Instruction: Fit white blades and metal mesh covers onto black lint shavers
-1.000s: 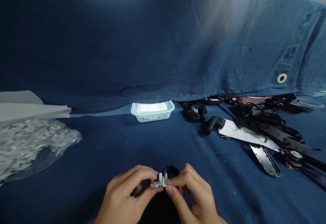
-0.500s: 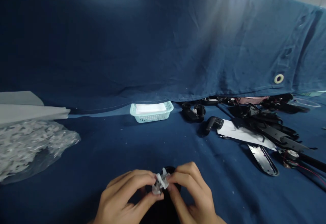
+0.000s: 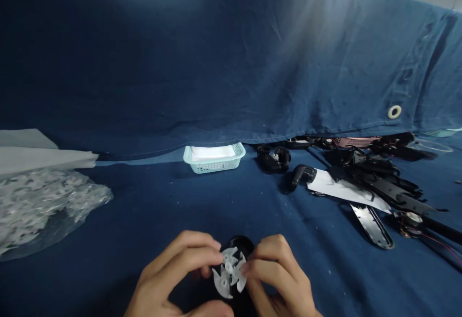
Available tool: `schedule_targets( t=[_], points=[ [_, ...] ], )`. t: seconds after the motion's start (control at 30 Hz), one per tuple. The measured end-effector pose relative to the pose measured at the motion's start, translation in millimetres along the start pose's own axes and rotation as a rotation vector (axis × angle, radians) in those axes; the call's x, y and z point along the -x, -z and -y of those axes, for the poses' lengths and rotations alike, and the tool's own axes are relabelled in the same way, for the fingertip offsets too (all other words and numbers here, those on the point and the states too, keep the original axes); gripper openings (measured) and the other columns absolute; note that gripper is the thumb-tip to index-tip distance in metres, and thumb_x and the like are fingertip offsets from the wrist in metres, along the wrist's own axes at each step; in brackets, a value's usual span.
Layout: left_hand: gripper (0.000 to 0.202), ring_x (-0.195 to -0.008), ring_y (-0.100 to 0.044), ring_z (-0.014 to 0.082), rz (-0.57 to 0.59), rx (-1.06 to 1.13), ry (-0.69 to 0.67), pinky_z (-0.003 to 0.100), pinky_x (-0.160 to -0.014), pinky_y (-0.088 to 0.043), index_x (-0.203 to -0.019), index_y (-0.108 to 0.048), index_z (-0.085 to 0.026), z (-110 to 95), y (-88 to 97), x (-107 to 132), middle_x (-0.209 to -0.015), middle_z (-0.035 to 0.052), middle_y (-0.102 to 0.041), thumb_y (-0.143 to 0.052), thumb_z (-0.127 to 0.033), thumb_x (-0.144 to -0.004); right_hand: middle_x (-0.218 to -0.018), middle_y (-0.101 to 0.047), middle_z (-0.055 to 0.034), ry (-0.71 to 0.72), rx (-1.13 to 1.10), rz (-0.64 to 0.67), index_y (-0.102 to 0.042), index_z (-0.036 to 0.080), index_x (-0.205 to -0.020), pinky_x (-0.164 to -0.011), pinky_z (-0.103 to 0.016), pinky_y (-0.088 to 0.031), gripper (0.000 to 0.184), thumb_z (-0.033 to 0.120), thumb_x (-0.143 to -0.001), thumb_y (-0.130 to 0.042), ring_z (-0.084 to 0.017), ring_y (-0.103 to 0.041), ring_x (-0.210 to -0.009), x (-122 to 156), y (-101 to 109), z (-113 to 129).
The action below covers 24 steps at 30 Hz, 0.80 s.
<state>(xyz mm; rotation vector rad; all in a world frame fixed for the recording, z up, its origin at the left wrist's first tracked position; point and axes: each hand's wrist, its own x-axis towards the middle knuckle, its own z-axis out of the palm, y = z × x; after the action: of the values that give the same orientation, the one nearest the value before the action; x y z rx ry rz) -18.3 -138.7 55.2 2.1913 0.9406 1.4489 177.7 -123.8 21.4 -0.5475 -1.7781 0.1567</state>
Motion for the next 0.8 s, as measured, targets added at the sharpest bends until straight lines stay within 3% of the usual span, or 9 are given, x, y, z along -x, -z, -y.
schedule_targets(
  t=[0.1, 0.2, 0.33, 0.43, 0.53, 0.6, 0.67, 0.73, 0.8],
  points=[
    [0.056, -0.068, -0.066, 0.0114, 0.066, 0.055, 0.074, 0.018, -0.060, -0.059, -0.109, -0.065, -0.025, 0.0, 2.4, -2.7, -0.110, 0.0036, -0.067, -0.092, -0.024, -0.060, -0.077, -0.063, -0.0038, 0.015, -0.005, 0.025, -0.064, 0.018, -0.094, -0.056, -0.029, -0.054, 0.037, -0.011, -0.071, -0.057, -0.017, -0.061, -0.067, 0.7, 1.5, 0.4],
    [0.064, -0.065, -0.065, 0.0110, 0.126, 0.112, 0.110, 0.018, -0.059, -0.058, -0.113, -0.064, -0.027, -0.7, 3.7, -4.9, -0.108, 0.0010, -0.070, -0.092, -0.014, -0.057, -0.079, -0.063, -0.0043, 0.023, -0.025, 0.058, -0.064, 0.018, -0.096, -0.057, -0.030, -0.055, 0.039, -0.011, -0.071, -0.057, -0.017, -0.061, -0.068, 1.3, 2.1, 0.0],
    [0.067, -0.068, -0.066, 0.0113, 0.168, 0.103, 0.065, 0.016, -0.064, -0.058, -0.116, -0.064, -0.026, -2.0, 4.0, -6.3, -0.101, -0.0006, -0.072, -0.091, -0.011, -0.057, -0.079, -0.062, -0.0041, 0.012, -0.072, 0.040, -0.064, 0.018, -0.097, -0.056, -0.030, -0.053, 0.034, -0.008, -0.076, -0.058, -0.017, -0.060, -0.068, 2.4, -1.2, 0.3],
    [0.055, -0.067, -0.068, 0.0114, 0.143, 0.024, -0.023, 0.018, -0.072, -0.059, -0.116, -0.065, -0.025, -0.1, 3.6, -6.2, -0.101, -0.0007, -0.072, -0.088, -0.024, -0.065, -0.079, -0.063, -0.0043, -0.025, -0.110, 0.003, -0.065, 0.019, -0.097, -0.056, -0.030, -0.052, 0.026, -0.002, -0.083, -0.059, -0.017, -0.061, -0.066, 5.4, -7.6, 3.4],
    [0.048, -0.067, -0.069, 0.0115, 0.120, -0.062, -0.061, 0.020, -0.078, -0.059, -0.113, -0.066, -0.026, -0.2, 4.8, -6.4, -0.101, -0.0020, -0.072, -0.085, -0.028, -0.069, -0.083, -0.065, -0.0041, -0.181, -0.167, -0.100, -0.062, 0.023, -0.112, -0.062, -0.030, -0.054, 0.031, 0.005, -0.087, -0.061, -0.018, -0.062, -0.069, 7.8, -12.8, 8.6],
    [0.056, -0.067, -0.069, 0.0105, 0.112, -0.088, -0.028, 0.018, -0.078, -0.059, -0.112, -0.066, -0.027, -3.0, 7.3, -7.5, -0.102, -0.0041, -0.071, -0.090, -0.022, -0.062, -0.083, -0.066, -0.0025, -0.291, -0.205, -0.104, -0.059, 0.027, -0.119, -0.065, -0.027, -0.056, 0.037, 0.009, -0.087, -0.064, -0.018, -0.064, -0.071, 5.4, -12.1, 12.2],
    [0.065, -0.068, -0.068, 0.0094, 0.107, -0.124, 0.022, 0.017, -0.079, -0.057, -0.112, -0.065, -0.029, -6.6, 10.3, -9.1, -0.103, -0.0065, -0.071, -0.092, -0.014, -0.054, -0.080, -0.067, -0.0014, -0.437, -0.260, 0.013, -0.064, 0.029, -0.112, -0.065, -0.024, -0.056, 0.028, 0.015, -0.088, -0.066, -0.017, -0.065, -0.071, -1.3, -7.8, 15.9],
    [0.065, -0.074, -0.070, 0.0094, 0.102, -0.156, 0.052, 0.015, -0.083, -0.055, -0.112, -0.065, -0.030, -9.2, 12.5, -10.5, -0.106, -0.0075, -0.071, -0.091, -0.011, -0.055, -0.080, -0.068, -0.0024, -0.664, -0.364, 0.150, -0.071, 0.027, -0.099, -0.065, -0.024, -0.055, 0.012, 0.025, -0.089, -0.066, -0.017, -0.065, -0.071, -9.8, -2.3, 20.0],
    [0.056, -0.084, -0.071, 0.0105, 0.095, -0.152, 0.017, 0.014, -0.086, -0.053, -0.111, -0.066, -0.028, -9.9, 12.8, -11.0, -0.108, -0.0062, -0.071, -0.088, -0.013, -0.062, -0.076, -0.068, -0.0027, -0.907, -0.546, 0.241, -0.075, 0.026, -0.092, -0.063, -0.025, -0.055, 0.017, 0.040, -0.088, -0.067, -0.016, -0.064, -0.067, -15.8, 1.7, 23.7]
  ],
)
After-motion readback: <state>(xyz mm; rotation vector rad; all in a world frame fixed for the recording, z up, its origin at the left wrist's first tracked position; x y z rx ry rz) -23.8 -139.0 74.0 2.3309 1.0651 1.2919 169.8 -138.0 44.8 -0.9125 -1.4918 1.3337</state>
